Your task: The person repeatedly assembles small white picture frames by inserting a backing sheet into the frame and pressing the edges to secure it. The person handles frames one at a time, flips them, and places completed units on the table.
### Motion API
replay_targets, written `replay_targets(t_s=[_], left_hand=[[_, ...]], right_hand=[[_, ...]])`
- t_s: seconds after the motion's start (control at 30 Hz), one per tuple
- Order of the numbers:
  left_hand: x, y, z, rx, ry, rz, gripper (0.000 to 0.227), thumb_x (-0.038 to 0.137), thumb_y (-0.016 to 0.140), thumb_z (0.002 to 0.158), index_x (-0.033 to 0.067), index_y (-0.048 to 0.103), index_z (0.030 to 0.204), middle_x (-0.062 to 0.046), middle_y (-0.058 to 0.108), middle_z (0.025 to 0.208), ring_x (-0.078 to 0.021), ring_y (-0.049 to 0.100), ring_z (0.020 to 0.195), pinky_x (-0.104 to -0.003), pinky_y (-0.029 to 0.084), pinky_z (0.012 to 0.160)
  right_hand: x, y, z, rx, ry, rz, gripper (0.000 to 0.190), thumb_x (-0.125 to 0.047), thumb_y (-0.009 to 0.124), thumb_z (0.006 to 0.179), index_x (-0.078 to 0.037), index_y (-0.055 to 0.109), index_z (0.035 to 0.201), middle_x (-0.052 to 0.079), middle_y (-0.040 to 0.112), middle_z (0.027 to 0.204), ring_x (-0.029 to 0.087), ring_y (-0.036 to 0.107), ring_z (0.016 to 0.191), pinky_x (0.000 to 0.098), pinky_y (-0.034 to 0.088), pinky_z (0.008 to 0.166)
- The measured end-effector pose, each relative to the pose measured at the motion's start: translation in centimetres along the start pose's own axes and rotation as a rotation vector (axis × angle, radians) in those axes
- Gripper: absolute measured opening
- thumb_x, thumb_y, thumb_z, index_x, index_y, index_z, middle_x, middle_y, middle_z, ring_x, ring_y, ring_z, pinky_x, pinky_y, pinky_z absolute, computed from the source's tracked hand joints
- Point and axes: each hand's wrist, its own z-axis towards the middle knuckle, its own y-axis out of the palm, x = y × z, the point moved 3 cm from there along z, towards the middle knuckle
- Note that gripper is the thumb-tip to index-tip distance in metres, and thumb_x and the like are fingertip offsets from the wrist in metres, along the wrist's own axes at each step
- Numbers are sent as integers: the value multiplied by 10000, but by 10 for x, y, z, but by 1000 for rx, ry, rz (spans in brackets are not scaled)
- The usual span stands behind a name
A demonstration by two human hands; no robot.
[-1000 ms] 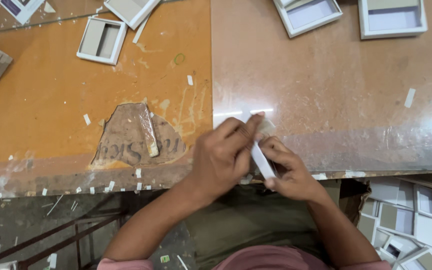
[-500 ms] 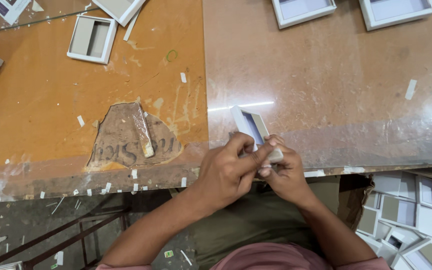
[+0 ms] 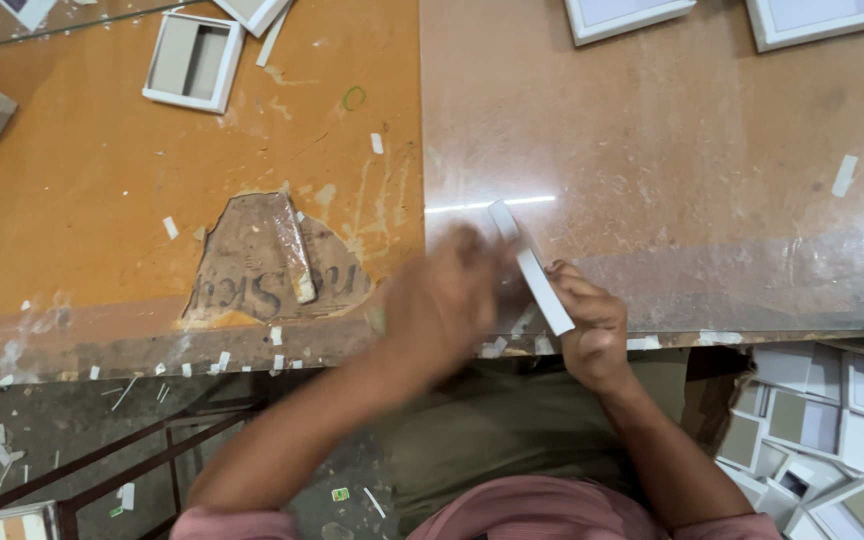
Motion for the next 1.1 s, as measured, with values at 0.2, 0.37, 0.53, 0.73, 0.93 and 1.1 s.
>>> replay_targets(t_s=[0.2, 0.37, 0.53, 0.73, 0.93, 1.1], left_hand=[[-43, 9, 7, 90, -235, -435, 301, 69, 688, 973, 46, 725, 1271, -129, 652, 1115, -235, 701, 788, -360, 576, 673], [-21, 27, -30, -33, 28, -386, 315, 105, 730, 968, 42, 693, 1275, -152, 651, 1356, -242, 766, 920, -328, 626, 751], [11, 9, -28, -62, 95, -296, 416, 54, 709, 863, 82, 717, 1279, -148, 656, 1266, -273, 753, 814, -361, 607, 689], [-2, -20, 21, -62, -110, -12, 362, 108, 695, 901, 148, 735, 1259, -99, 679, 1187, -290, 708, 697, -413, 555, 583], [37, -22, 8, -70, 47, -164, 392, 97, 673, 894, 145, 708, 1281, -124, 649, 1183, -283, 721, 797, -407, 573, 648], [-18, -9, -1, 24, -154, 20, 344, 102, 719, 936, 119, 762, 1277, -178, 662, 1089, -309, 684, 669, -423, 510, 533]], right_hand=[[-13, -4, 9, -169, 44, -89, 359, -233, 674, 1025, 53, 690, 1241, 92, 656, 1035, 244, 594, 1079, 479, 278, 1299], [-13, -3, 2, -236, 301, -41, 517, -134, 620, 982, 49, 468, 1440, 151, 508, 1448, 269, 521, 1340, 405, 436, 1112], [2, 10, -15, -149, 307, 5, 374, -328, 560, 1093, 1, 590, 1269, 78, 515, 1174, 182, 560, 1011, 317, 511, 898], [3, 17, -19, -104, 149, -195, 760, -617, 487, 1045, 20, 592, 1446, 20, 493, 993, 141, 476, 904, 296, 420, 775], [-7, 15, -4, -63, 148, -77, 670, -630, 531, 1051, 14, 625, 1209, 50, 497, 993, 141, 495, 922, 296, 442, 797], [-8, 12, 2, -89, 85, -36, 623, -550, 503, 1039, 14, 710, 1201, 42, 548, 925, 140, 536, 912, 301, 463, 807]])
